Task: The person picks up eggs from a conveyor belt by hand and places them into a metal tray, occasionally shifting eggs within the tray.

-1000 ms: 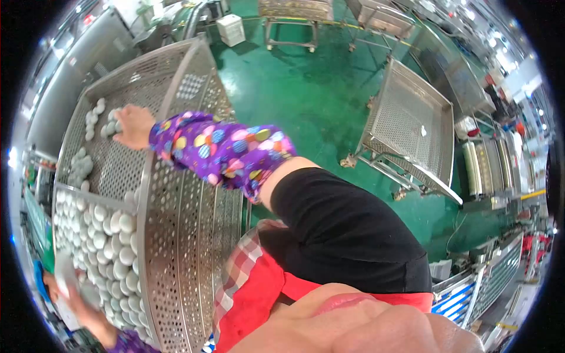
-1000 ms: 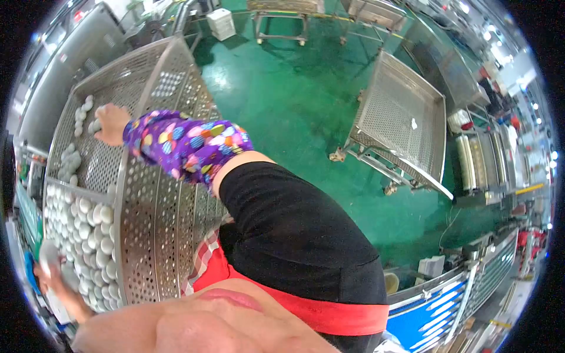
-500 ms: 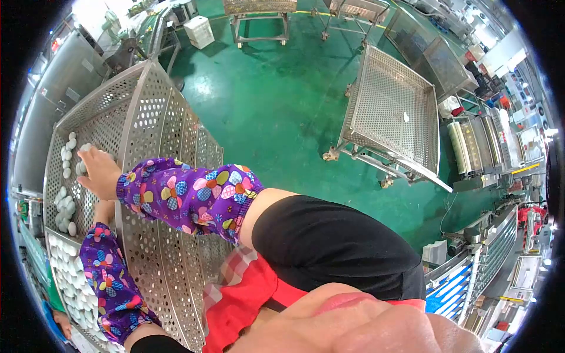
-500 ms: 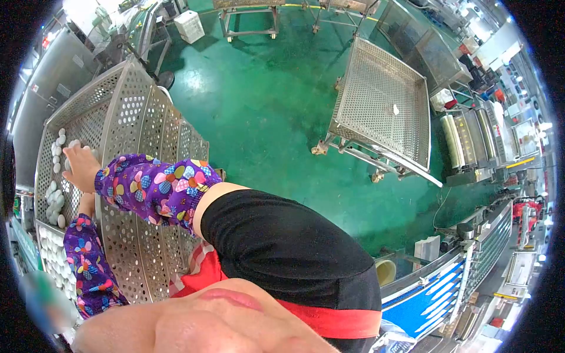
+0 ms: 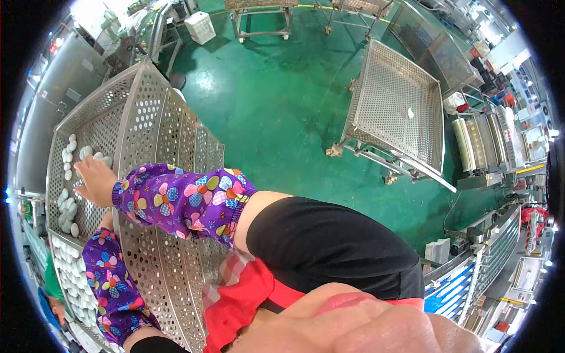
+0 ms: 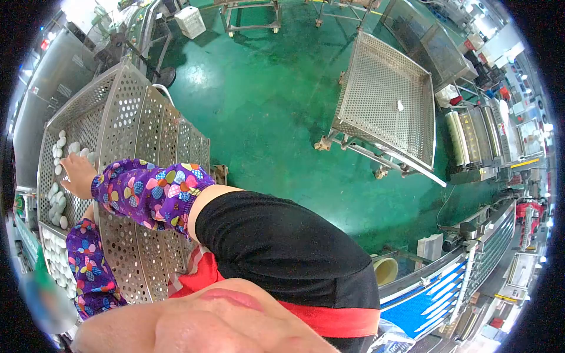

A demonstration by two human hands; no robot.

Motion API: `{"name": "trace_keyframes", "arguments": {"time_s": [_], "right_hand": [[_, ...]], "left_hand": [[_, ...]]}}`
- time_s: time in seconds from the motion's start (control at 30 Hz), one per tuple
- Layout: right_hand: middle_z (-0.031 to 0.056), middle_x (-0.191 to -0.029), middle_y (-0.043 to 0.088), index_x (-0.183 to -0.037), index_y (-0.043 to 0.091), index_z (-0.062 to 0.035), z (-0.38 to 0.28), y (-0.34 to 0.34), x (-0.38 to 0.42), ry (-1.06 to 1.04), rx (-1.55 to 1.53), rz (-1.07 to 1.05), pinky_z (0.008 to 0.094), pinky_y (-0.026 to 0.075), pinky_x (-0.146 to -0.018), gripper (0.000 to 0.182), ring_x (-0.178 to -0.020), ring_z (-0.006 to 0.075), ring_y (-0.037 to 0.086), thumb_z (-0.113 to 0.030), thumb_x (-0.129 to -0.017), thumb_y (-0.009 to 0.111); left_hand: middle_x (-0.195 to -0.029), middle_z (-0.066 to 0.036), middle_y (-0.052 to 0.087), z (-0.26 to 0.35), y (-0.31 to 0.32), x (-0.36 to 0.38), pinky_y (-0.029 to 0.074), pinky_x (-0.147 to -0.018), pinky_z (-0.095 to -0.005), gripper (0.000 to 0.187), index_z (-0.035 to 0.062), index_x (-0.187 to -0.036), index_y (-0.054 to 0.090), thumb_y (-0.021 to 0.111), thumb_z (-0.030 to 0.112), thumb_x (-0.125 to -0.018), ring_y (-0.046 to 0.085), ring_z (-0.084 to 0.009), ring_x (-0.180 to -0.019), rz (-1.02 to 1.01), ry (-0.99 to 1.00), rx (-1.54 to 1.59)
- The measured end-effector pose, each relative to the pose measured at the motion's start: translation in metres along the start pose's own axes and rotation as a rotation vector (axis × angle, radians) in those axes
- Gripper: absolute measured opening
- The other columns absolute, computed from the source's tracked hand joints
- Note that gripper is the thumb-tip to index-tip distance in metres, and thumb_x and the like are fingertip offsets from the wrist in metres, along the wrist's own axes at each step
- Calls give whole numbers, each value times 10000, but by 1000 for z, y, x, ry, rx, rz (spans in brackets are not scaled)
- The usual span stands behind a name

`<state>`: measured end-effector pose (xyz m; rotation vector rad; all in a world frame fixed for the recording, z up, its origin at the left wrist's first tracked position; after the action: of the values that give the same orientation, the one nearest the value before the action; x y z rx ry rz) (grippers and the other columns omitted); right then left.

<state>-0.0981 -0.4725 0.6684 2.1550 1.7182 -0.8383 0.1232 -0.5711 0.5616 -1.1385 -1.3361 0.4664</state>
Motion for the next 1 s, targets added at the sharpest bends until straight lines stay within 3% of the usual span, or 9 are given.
{"name": "trace_keyframes", "arguments": {"time_s": [0.47,0.83,0.9,1.0], "right_hand": [[205,-1115,485,-1218,444,32,5,2,-1,-49,-21,20,442,365,-949,531,-1088,359,475,-231,-805,649],[215,-1142,470,-1220,442,18,10,5,-3,38,-59,-40,445,366,-940,545,-1081,378,479,-284,-812,640],[209,-1156,479,-1220,453,2,20,16,-5,-77,65,61,453,384,-936,556,-1073,378,493,-316,-805,643],[214,-1186,509,-1185,517,-20,18,6,-10,26,80,-73,475,419,-922,554,-1087,369,511,-367,-777,660]], "left_hand": [[-1114,-111,589,0,7,23,459,-828,-292,371,18,-1179,565,567,264,-902,561,-169,-988,-52,19,-5],[-1118,-118,584,-2,11,42,453,-843,-291,337,16,-1161,569,557,241,-911,559,-170,-1005,-96,75,-26],[-1119,-119,583,7,7,46,452,-846,-290,331,15,-1158,569,555,237,-913,558,-171,-1008,-95,104,-27],[-1120,-121,582,25,-11,63,451,-851,-290,322,14,-1153,570,552,231,-915,557,-171,-1013,-59,216,20]]}}
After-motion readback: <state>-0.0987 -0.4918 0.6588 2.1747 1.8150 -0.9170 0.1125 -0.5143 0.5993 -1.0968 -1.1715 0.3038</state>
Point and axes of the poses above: each hand's wrist, its own x-axis away from the middle knuckle, its own y-axis out of the palm, z = x × y, the point moved 1 cm from there along -x, towards the middle knuckle
